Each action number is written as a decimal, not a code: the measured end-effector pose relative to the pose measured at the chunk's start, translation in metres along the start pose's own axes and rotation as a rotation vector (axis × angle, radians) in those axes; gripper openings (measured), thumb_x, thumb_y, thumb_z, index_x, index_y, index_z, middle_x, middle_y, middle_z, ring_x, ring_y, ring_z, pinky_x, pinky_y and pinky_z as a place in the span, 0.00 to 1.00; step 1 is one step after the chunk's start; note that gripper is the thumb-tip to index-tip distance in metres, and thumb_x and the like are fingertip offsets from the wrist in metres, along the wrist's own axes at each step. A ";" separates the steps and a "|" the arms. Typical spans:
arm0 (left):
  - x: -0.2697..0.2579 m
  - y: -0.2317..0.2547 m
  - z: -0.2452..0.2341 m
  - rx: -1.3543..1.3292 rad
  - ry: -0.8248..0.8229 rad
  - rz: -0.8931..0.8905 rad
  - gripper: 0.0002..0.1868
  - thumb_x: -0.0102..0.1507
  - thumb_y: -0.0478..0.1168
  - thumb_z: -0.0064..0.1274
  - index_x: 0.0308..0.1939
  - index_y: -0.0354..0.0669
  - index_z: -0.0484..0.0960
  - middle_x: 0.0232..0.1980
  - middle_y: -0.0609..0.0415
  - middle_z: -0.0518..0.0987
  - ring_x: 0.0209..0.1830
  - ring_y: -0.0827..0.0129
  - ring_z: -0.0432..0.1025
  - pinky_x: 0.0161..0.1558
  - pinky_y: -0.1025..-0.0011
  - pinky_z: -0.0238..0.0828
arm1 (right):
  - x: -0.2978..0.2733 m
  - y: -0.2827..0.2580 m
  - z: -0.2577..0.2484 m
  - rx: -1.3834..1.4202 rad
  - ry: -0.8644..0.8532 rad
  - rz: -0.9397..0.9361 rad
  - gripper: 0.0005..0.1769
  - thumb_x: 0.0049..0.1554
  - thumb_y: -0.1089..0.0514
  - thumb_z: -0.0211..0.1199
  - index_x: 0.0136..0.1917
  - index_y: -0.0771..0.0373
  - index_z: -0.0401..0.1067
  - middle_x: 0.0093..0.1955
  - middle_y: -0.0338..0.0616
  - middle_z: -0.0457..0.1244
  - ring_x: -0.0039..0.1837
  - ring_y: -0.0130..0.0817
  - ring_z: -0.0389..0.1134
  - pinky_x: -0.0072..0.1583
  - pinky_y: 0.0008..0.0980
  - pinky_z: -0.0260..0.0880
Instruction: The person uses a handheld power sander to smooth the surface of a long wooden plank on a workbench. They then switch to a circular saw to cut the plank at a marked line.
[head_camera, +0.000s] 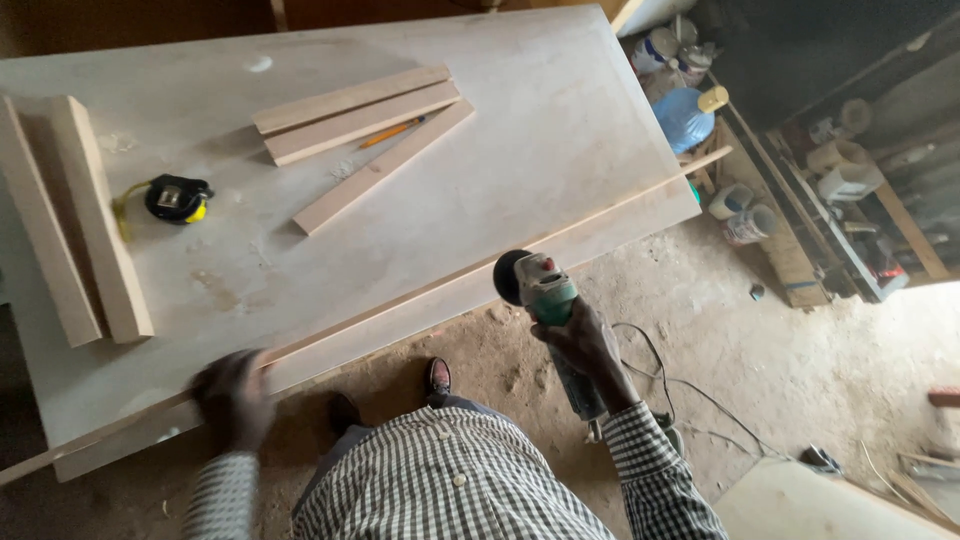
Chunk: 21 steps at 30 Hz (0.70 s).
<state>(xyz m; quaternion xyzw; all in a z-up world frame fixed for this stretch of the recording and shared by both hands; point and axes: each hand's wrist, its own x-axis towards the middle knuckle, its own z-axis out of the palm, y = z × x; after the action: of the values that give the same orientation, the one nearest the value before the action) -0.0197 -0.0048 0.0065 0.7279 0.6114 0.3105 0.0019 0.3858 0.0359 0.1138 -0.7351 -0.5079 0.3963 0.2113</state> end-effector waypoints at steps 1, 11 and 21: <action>-0.008 -0.012 -0.010 -0.007 -0.007 0.004 0.05 0.59 0.36 0.47 0.35 0.39 0.77 0.33 0.51 0.77 0.33 0.61 0.70 0.38 0.64 0.65 | -0.003 -0.002 -0.002 0.000 0.004 0.009 0.15 0.37 0.59 0.63 0.39 0.60 0.66 0.31 0.40 0.62 0.29 0.28 0.60 0.31 0.25 0.61; 0.002 0.038 0.055 0.117 0.006 -0.106 0.12 0.54 0.45 0.51 0.41 0.51 0.75 0.38 0.59 0.73 0.40 0.65 0.69 0.42 0.65 0.59 | -0.009 -0.001 0.027 0.066 0.064 0.058 0.24 0.33 0.53 0.68 0.42 0.63 0.67 0.39 0.49 0.64 0.46 0.43 0.66 0.51 0.39 0.61; 0.008 0.052 0.082 0.245 0.125 -0.052 0.08 0.60 0.49 0.43 0.37 0.55 0.75 0.38 0.63 0.72 0.38 0.72 0.67 0.41 0.71 0.56 | -0.042 -0.066 0.072 -0.370 -0.153 0.183 0.25 0.38 0.48 0.66 0.48 0.55 0.65 0.40 0.46 0.65 0.47 0.44 0.67 0.48 0.39 0.65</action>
<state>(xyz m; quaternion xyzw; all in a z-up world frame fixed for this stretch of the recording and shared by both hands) 0.0638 0.0206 -0.0363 0.6859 0.6621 0.2784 -0.1170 0.2825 0.0169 0.1334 -0.7720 -0.5178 0.3686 -0.0033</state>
